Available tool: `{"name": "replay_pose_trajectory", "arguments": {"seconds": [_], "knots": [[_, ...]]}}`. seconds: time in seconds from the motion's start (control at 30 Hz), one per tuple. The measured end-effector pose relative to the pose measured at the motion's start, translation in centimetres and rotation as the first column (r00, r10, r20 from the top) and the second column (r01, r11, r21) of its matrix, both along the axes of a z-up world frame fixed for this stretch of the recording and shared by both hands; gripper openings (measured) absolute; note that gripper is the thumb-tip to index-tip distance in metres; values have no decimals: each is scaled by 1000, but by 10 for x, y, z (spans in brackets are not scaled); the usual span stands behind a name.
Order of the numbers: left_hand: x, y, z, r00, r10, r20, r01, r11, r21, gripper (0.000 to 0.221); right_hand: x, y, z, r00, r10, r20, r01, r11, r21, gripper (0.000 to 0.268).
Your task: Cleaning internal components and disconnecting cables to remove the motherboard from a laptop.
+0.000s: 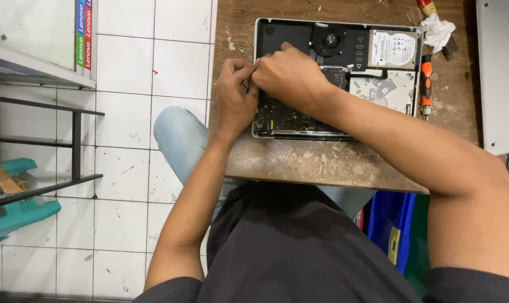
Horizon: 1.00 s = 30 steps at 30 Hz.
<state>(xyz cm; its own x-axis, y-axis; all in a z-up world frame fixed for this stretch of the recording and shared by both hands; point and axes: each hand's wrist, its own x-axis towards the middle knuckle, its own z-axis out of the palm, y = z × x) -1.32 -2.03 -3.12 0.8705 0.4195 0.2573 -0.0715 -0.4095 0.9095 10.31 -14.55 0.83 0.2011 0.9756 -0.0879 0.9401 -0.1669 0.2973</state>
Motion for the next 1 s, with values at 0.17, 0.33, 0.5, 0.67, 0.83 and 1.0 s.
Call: {"name": "replay_pose_trajectory", "arguments": {"seconds": [0.17, 0.33, 0.5, 0.67, 0.83, 1.0], "knots": [[0, 1, -2, 1000, -8, 22, 8, 1000, 6, 13, -3, 3, 1, 996, -38, -84, 35, 999, -33, 24], [-2, 0, 2, 1000, 6, 8, -6, 1000, -3, 13, -3, 4, 0, 990, -32, -136, 31, 999, -11, 20], [-1, -1, 4, 999, 48, -12, -47, 998, 52, 14, 16, -4, 15, 981, -97, -171, 94, 995, -25, 15], [-1, -2, -5, 996, 70, -60, -66, 996, 67, 19, 48, -13, 28, 933, -235, -274, 233, 972, -41, 2], [-1, -3, -9, 996, 90, -15, -88, 991, 103, 30, 50, -22, 63, 703, -130, -699, 198, 980, 16, 27], [-1, -6, -4, 996, 72, -57, -67, 994, 81, 27, 52, -31, 33, 652, -95, -752, 238, 968, 83, 17]]}}
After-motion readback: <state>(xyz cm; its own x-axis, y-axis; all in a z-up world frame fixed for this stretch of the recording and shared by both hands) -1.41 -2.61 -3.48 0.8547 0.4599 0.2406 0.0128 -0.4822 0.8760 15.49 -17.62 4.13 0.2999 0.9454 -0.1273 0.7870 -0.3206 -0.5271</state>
